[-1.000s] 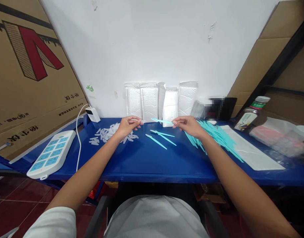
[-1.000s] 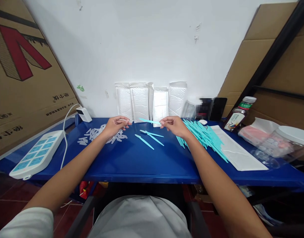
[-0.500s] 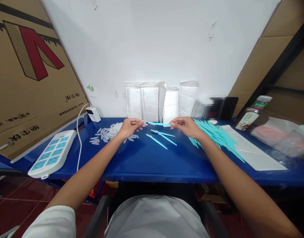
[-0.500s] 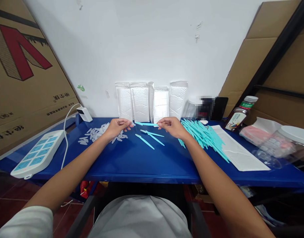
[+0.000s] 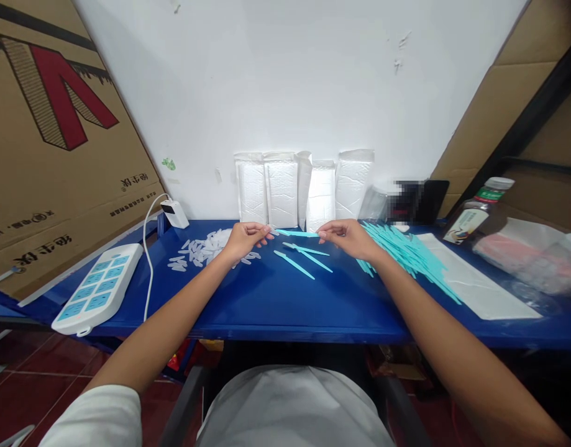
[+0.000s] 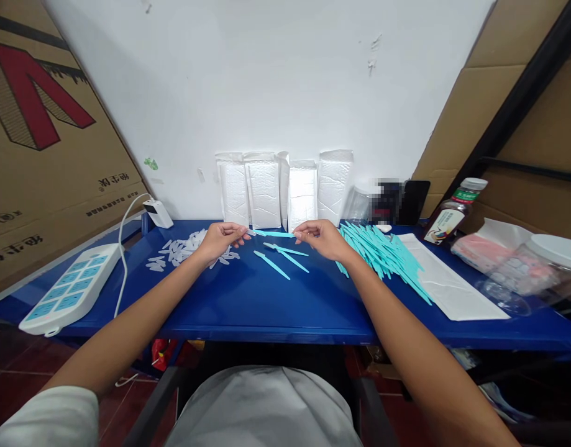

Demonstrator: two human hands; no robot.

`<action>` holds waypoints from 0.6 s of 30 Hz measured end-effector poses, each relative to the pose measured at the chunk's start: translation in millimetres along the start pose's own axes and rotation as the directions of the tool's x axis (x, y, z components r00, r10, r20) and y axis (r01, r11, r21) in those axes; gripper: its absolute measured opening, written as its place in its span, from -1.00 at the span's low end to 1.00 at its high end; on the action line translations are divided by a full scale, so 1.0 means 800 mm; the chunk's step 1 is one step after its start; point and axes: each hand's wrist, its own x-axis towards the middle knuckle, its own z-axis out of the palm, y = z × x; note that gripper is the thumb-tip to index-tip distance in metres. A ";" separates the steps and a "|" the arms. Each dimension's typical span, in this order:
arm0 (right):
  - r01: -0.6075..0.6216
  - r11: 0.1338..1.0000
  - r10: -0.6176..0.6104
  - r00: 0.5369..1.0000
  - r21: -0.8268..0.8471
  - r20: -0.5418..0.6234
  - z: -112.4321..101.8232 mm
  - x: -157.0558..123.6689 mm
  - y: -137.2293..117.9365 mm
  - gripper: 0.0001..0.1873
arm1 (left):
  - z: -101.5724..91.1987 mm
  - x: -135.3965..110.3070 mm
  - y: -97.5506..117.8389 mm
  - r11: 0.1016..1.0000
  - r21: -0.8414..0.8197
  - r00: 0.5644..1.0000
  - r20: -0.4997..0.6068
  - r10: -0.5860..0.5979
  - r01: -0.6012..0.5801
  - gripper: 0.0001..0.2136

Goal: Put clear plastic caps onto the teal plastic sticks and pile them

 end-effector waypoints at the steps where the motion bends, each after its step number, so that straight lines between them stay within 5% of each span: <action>1: 0.002 1.000 -0.002 1.000 -0.001 0.002 0.000 0.000 0.000 -0.47 | 0.000 0.000 0.000 1.000 -0.004 1.000 -0.005 -0.002 0.002 -0.50; 18: -0.014 0.997 0.014 1.000 0.076 0.005 0.031 -0.002 0.003 -0.44 | 0.014 -0.010 0.008 0.999 0.010 0.999 0.012 -0.038 0.038 -0.48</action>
